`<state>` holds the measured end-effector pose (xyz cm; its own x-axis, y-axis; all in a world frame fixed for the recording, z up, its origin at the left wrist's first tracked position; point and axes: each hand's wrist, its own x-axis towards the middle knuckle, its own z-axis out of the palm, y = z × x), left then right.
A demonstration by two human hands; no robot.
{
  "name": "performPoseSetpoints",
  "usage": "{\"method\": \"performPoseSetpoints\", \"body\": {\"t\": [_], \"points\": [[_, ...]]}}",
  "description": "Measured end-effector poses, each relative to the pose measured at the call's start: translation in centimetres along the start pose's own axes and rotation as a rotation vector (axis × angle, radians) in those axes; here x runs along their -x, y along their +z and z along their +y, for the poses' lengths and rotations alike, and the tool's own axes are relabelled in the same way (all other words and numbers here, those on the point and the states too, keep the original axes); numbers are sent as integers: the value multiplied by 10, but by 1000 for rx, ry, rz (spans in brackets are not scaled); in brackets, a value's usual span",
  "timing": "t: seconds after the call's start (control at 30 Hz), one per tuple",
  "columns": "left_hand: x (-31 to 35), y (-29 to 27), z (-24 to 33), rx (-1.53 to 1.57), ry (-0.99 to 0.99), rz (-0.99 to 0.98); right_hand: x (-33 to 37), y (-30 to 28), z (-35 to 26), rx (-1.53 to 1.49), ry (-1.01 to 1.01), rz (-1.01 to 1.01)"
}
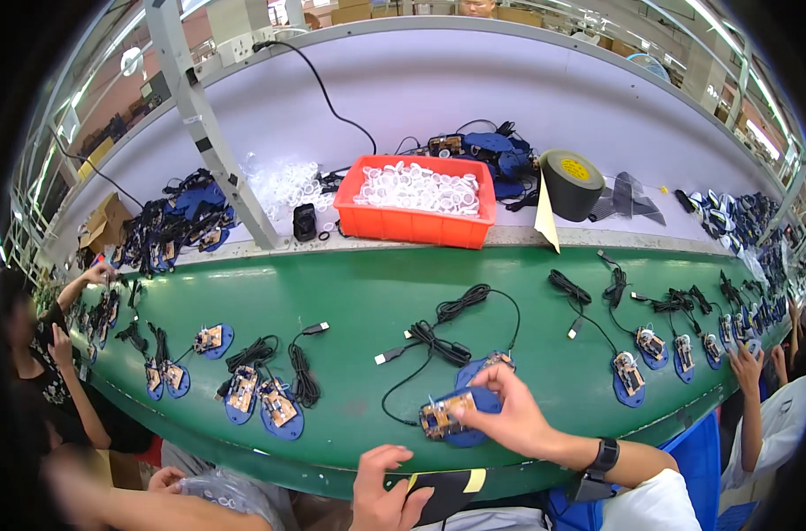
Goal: The recorder is assembling internal components of computer mice on a production line, including applying small adhesive pieces and routing wires.
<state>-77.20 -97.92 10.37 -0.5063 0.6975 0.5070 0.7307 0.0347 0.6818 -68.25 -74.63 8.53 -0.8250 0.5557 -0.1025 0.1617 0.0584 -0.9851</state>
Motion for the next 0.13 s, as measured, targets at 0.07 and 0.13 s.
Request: {"method": "performPoseSetpoints", "body": {"t": [0.07,0.13], "points": [[-6,-3,-2,47,100,-159,15,7,3,62,83,7],[-11,3,0,82,45,-185,19,16,3,-18,5,74]]}}
